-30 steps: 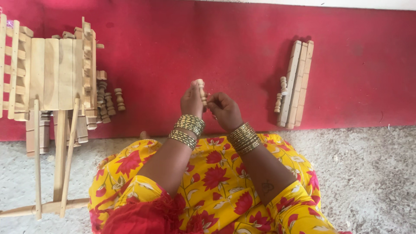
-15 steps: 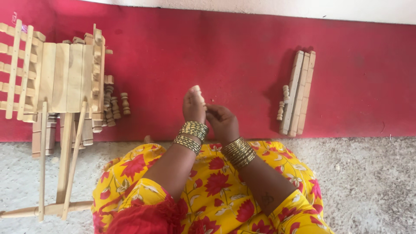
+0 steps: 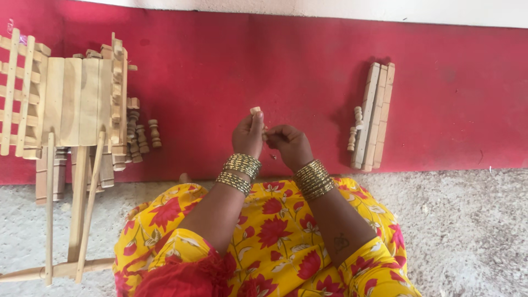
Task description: The person sits on the floor and assembles small wooden toy parts, pressing small wooden pegs into wooden spool-shaped pieces one at a time and setting the finished pieces on the mat beside them, next to a wooden frame structure.
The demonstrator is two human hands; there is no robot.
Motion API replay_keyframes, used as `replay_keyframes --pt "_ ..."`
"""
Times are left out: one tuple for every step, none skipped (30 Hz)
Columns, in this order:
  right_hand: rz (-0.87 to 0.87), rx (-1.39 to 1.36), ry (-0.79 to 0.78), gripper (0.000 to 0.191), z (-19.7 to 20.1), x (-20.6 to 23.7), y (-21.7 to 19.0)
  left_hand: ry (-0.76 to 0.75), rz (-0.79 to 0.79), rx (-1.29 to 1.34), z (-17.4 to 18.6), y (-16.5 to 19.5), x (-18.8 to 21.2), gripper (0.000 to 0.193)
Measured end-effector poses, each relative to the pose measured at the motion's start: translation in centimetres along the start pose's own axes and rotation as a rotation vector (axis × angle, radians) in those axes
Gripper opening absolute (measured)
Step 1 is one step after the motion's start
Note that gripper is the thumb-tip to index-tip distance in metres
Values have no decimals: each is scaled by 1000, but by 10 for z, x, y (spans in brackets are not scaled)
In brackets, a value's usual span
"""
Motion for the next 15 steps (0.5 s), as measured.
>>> replay_keyframes --pt "5 52 18 14 1 1 -5 -8 -48 -126 -1 1 0 47" --pt "11 104 34 15 0 3 -11 -15 -96 -254 -1 2 0 54" --pt "140 284 51 12 -1 7 -22 11 -135 -260 -1 3 0 54" --pt "270 463 66 11 -4 13 -32 38 -174 -267 1 4 1 53" --pt "399 643 81 10 -8 18 -41 66 -213 -274 2 6 2 53" --pt "442 642 79 10 -11 21 -45 53 -198 -282 2 6 2 54" --pt "484 642 76 10 -13 22 -48 41 -184 -289 2 5 3 56" --pt "526 641 74 10 -15 24 -51 29 -170 -297 2 6 4 57" --pt "499 620 93 9 -14 22 -50 13 -127 -210 1 4 4 55" --pt "473 599 114 8 -13 19 -50 -4 -86 -123 0 4 5 52" --pt "450 579 136 7 -11 17 -49 -22 -47 -35 -3 3 5 50" --pt "389 525 140 8 -9 14 -47 -32 -32 36 -6 4 6 47" --pt "327 469 143 10 -7 13 -44 -43 -16 106 -8 4 7 44" --pt "264 411 147 12 -5 12 -42 -53 1 174 -9 3 8 42" --pt "293 434 149 10 -6 13 -44 -38 -16 155 -8 3 8 40"
Point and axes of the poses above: each hand's wrist, its own x-axis away from the middle knuckle, its own z-axis out of the back of the hand, y = z × x, the point moved 5 cm from there along -x, towards the middle knuckle, and after that the axes turned 5 degrees about -x, right-handed, at the moved point
